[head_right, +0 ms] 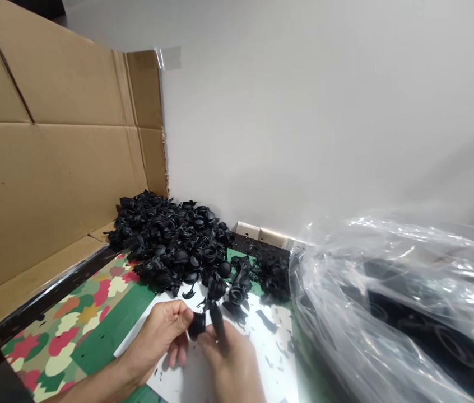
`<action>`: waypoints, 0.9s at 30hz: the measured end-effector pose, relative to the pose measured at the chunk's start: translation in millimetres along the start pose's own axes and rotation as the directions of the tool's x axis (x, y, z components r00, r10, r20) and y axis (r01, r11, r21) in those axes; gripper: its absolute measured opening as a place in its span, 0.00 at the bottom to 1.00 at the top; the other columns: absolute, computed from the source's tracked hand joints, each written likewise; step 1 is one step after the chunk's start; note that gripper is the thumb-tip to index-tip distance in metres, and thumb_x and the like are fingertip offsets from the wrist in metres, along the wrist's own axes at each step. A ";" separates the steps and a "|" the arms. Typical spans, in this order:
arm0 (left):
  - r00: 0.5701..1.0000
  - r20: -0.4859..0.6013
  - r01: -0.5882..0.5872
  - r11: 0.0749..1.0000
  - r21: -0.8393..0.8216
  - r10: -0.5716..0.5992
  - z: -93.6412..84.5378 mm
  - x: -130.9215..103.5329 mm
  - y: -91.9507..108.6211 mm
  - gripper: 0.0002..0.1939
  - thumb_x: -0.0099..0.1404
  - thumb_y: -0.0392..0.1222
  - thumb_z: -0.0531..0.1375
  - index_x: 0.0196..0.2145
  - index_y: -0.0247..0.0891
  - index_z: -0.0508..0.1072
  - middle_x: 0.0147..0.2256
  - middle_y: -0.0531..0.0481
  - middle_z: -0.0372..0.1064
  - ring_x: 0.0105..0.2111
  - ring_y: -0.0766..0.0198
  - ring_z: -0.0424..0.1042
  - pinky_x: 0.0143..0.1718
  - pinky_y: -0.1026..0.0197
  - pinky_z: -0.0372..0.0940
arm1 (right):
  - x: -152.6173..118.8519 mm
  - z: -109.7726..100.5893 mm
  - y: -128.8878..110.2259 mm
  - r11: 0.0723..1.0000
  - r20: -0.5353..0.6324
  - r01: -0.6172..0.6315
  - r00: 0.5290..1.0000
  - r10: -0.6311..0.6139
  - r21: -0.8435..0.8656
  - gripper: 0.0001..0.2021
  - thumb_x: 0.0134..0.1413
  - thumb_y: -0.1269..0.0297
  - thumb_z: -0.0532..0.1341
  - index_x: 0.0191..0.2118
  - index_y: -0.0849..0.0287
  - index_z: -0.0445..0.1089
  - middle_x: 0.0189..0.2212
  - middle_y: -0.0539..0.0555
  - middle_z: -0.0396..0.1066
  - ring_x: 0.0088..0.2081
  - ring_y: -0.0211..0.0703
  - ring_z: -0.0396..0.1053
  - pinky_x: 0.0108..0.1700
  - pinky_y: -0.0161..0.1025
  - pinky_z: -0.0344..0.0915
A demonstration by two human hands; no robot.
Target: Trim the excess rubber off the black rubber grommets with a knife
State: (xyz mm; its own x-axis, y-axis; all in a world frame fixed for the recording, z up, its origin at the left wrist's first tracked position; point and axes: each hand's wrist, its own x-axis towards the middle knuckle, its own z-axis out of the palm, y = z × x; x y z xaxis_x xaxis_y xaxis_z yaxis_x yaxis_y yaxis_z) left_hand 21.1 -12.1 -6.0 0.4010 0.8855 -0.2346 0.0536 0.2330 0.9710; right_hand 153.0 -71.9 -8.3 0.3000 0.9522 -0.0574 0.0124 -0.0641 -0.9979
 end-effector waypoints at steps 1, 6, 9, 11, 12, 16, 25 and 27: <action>1.000 -0.004 -0.031 0.999 0.024 0.031 -0.5 -1.1 1.4 0.30 0.45 0.66 0.65 0.28 0.34 0.69 0.16 0.56 0.65 0.11 0.74 0.57 0.10 0.71 0.45 | 1.0 -1.2 4.0 0.999 -0.030 -0.030 0.999 0.029 -0.011 0.10 0.43 0.58 0.63 0.21 0.59 0.69 0.16 0.48 0.63 0.20 0.37 0.55 0.26 0.36 0.52; 0.948 0.046 -0.320 0.934 0.162 0.316 0.0 -7.5 10.5 0.24 0.44 0.37 0.71 0.42 0.40 0.77 0.39 0.49 0.69 0.28 0.67 0.65 0.23 0.69 0.58 | 9.2 -8.4 27.0 0.990 -0.009 -0.137 0.990 0.138 0.041 0.17 0.40 0.49 0.65 0.22 0.58 0.65 0.10 0.41 0.49 0.14 0.31 0.45 0.17 0.34 0.40; 0.933 0.050 -0.359 0.916 0.180 0.356 1.9 -6.6 10.7 0.18 0.44 0.29 0.69 0.35 0.40 0.81 0.35 0.50 0.70 0.29 0.67 0.65 0.27 0.68 0.59 | 10.7 -8.4 30.0 0.974 0.063 -0.182 0.983 0.175 0.134 0.23 0.34 0.41 0.68 0.22 0.58 0.64 0.10 0.38 0.44 0.13 0.29 0.41 0.16 0.32 0.36; 0.952 0.002 -0.304 0.947 0.104 0.305 3.3 -4.4 9.9 0.17 0.40 0.27 0.69 0.31 0.39 0.82 0.32 0.51 0.70 0.26 0.69 0.63 0.26 0.68 0.58 | 9.2 -8.5 26.3 0.952 0.110 -0.212 0.975 0.192 0.220 0.25 0.33 0.40 0.69 0.23 0.58 0.63 0.11 0.37 0.42 0.13 0.27 0.38 0.16 0.32 0.35; 0.962 -0.016 -0.273 0.961 0.044 0.274 3.9 -3.5 9.7 0.17 0.38 0.27 0.70 0.29 0.38 0.82 0.30 0.52 0.70 0.24 0.70 0.63 0.25 0.68 0.58 | 8.1 -8.9 23.5 0.939 0.129 -0.225 0.972 0.197 0.259 0.25 0.33 0.40 0.69 0.24 0.58 0.63 0.11 0.37 0.42 0.14 0.27 0.38 0.17 0.31 0.34; 0.989 -0.019 -0.148 0.980 -0.131 0.146 5.7 -2.6 12.5 0.15 0.35 0.28 0.69 0.27 0.35 0.81 0.24 0.54 0.69 0.22 0.71 0.63 0.23 0.68 0.57 | 4.4 -12.4 13.5 0.900 0.176 -0.280 0.957 0.232 0.336 0.25 0.35 0.42 0.70 0.24 0.58 0.62 0.12 0.37 0.44 0.15 0.26 0.36 0.18 0.31 0.34; 0.999 0.026 -0.042 0.992 -0.121 0.046 4.6 -5.4 15.8 0.16 0.39 0.34 0.70 0.30 0.31 0.78 0.19 0.53 0.70 0.19 0.70 0.63 0.21 0.67 0.56 | 5.3 -16.0 7.8 0.836 0.249 -0.364 0.927 0.281 0.410 0.25 0.33 0.44 0.71 0.22 0.58 0.60 0.13 0.37 0.45 0.15 0.25 0.35 0.17 0.30 0.37; 0.995 0.024 -0.091 0.987 -0.133 0.095 4.5 -5.2 14.7 0.15 0.40 0.33 0.70 0.29 0.32 0.79 0.20 0.53 0.69 0.20 0.69 0.64 0.23 0.67 0.57 | 5.7 -16.1 9.8 0.842 0.242 -0.358 0.929 0.279 0.403 0.25 0.34 0.43 0.70 0.23 0.58 0.60 0.13 0.38 0.46 0.15 0.25 0.35 0.17 0.30 0.37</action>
State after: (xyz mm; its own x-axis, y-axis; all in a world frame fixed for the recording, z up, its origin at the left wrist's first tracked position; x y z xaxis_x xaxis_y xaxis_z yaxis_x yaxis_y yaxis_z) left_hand 23.9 -15.1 9.6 0.4258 0.8938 -0.1405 -0.1050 0.2030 0.9735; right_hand 170.3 -71.9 -17.9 0.0514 0.9392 -0.3395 -0.4811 -0.2746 -0.8325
